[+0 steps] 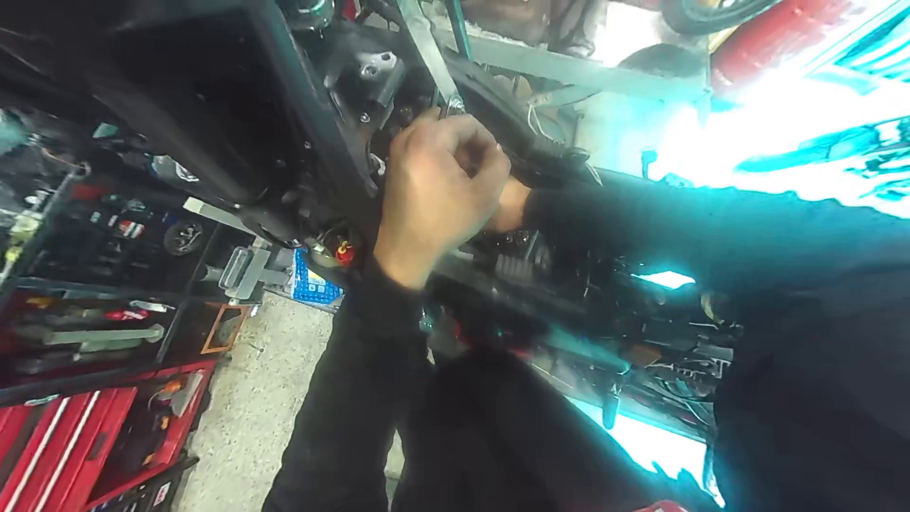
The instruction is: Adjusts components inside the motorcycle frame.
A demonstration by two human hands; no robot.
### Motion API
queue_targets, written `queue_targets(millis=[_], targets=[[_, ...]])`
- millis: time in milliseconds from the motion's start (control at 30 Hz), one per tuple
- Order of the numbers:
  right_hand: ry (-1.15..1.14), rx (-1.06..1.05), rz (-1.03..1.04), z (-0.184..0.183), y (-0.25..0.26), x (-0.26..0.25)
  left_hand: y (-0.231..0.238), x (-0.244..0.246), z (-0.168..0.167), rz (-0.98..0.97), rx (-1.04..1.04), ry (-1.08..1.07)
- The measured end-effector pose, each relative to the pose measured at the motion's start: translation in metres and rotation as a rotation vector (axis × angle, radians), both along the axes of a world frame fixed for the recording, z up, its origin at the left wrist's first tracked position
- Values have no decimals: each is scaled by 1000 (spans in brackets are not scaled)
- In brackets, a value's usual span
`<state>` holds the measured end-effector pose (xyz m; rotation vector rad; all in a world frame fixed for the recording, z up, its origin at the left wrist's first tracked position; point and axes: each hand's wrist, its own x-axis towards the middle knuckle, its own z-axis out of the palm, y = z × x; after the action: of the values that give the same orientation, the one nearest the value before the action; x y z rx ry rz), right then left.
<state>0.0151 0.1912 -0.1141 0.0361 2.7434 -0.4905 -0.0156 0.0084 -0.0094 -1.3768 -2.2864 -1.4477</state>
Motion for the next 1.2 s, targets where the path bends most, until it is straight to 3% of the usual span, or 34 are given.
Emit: queue_targets(millis=[367, 533, 800, 1033, 1200], targets=[[-14, -8, -34, -1, -1, -1, -2, 3, 2, 13, 0, -3], [15, -7, 142, -3, 8, 1, -11, 11, 6, -8, -28, -47], [-36, -89, -57, 28, -9, 13, -5, 7, 5, 12, -72, -1], [-1, -9, 183, 28, 9, 13, -3, 11, 4, 17, -11, 32], [28, 9, 259, 48, 9, 9, -7, 10, 3, 31, 23, -3]])
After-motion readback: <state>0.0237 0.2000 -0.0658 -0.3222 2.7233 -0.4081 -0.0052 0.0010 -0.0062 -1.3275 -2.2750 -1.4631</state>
